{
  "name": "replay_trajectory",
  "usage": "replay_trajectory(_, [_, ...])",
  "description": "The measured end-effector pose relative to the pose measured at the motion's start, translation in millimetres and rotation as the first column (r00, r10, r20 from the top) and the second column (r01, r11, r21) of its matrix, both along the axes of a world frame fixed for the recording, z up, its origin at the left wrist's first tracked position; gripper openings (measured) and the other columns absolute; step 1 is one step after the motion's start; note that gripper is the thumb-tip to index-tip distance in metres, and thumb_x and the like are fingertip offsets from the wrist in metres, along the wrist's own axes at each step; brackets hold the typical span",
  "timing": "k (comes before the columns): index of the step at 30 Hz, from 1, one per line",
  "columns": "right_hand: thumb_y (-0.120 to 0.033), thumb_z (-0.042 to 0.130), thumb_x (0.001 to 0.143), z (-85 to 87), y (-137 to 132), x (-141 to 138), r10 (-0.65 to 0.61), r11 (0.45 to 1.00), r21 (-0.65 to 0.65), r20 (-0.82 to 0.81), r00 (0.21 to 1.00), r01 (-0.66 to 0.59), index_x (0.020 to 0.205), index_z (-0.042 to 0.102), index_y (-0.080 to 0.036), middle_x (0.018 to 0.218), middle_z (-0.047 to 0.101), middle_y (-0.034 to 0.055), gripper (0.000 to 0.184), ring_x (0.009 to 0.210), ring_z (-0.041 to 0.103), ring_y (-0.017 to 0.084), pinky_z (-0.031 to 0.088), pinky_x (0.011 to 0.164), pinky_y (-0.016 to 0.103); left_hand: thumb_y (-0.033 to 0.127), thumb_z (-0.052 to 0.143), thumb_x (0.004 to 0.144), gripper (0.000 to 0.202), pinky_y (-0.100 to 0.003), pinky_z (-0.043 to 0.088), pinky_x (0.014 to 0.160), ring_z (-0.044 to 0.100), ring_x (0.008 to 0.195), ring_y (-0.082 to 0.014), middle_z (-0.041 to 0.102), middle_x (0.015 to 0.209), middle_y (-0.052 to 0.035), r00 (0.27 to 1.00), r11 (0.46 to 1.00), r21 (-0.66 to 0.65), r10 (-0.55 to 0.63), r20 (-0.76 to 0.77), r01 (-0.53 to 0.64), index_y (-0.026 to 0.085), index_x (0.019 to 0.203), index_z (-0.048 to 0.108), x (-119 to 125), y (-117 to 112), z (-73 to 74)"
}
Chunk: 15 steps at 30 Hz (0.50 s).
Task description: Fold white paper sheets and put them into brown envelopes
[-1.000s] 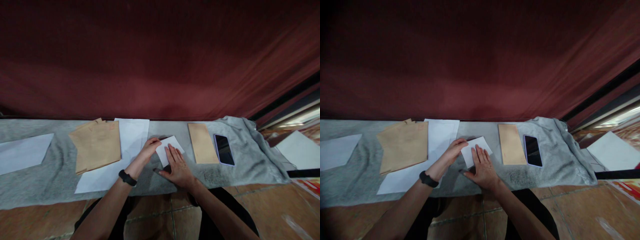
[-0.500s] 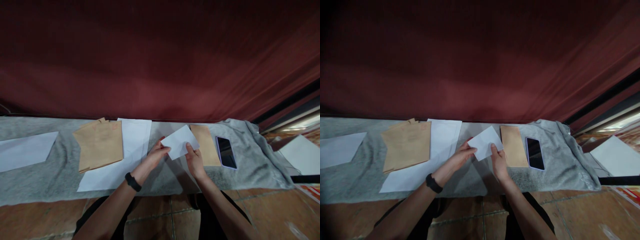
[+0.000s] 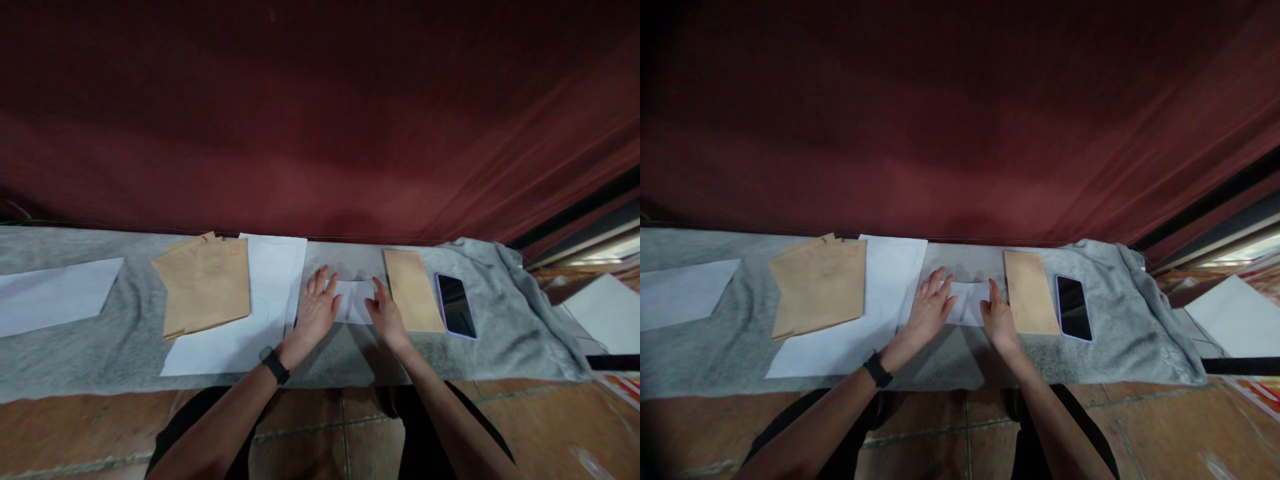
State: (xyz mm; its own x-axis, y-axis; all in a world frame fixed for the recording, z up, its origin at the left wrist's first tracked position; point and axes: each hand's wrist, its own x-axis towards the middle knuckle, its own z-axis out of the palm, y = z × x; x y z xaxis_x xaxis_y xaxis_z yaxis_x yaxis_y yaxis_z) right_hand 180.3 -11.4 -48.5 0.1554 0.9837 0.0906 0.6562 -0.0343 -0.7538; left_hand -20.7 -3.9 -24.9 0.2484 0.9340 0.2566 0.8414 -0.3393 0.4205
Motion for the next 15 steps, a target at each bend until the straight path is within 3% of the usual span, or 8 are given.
replay_trajectory(3, [-0.025,0.048,0.088,3.5,-3,-2,0.066,0.998,-0.006,0.112,0.992,-0.066,0.153,0.038,-0.017,0.094,0.073,0.011,0.067,0.082,0.07,0.027,0.053,0.072,0.035,0.042,0.049,0.1,0.053,-0.054,0.025,0.122,0.03,0.151,-0.0326,0.035,0.162,-0.0156,0.986,0.995,0.001,-0.102,-0.128,0.103,0.018,0.148,0.048,10,-11,-9.3])
replay_trajectory(6, [-0.024,0.046,0.09,4.0,-1,0,0.105,0.994,-0.016,0.152,0.983,-0.104,0.15,0.042,-0.018,0.096,0.074,0.0111,0.061,0.079,0.07,0.027,0.054,0.07,0.036,0.05,0.046,0.1,0.064,-0.05,0.021,0.125,0.026,0.153,-0.0301,0.033,0.162,-0.0168,0.975,0.995,-0.016,-0.105,-0.195,0.103,0.013,0.152,0.041,12,-16,-18.2])
replay_trajectory(11, [-0.024,0.045,0.091,-1.0,3,3,0.104,0.995,-0.009,0.181,0.978,-0.104,0.143,0.05,-0.019,0.098,0.074,0.0111,0.053,0.083,0.071,0.027,0.054,0.072,0.037,0.046,0.044,0.1,0.067,-0.047,0.018,0.126,0.026,0.153,-0.0289,0.034,0.161,-0.0192,0.971,0.999,-0.045,-0.036,-0.237,0.026,0.005,0.153,0.037,-1,-15,-19.2])
replay_trajectory(15, [-0.025,0.046,0.09,-4.6,3,4,0.088,0.996,0.0,0.191,0.978,-0.09,0.141,0.053,-0.019,0.096,0.074,0.0114,0.051,0.086,0.071,0.028,0.053,0.073,0.036,0.04,0.044,0.099,0.06,-0.051,0.014,0.126,0.027,0.152,-0.0315,0.04,0.158,-0.0204,0.97,0.999,-0.042,0.008,-0.244,-0.019,0.005,0.147,0.046,-26,-7,-6.0])
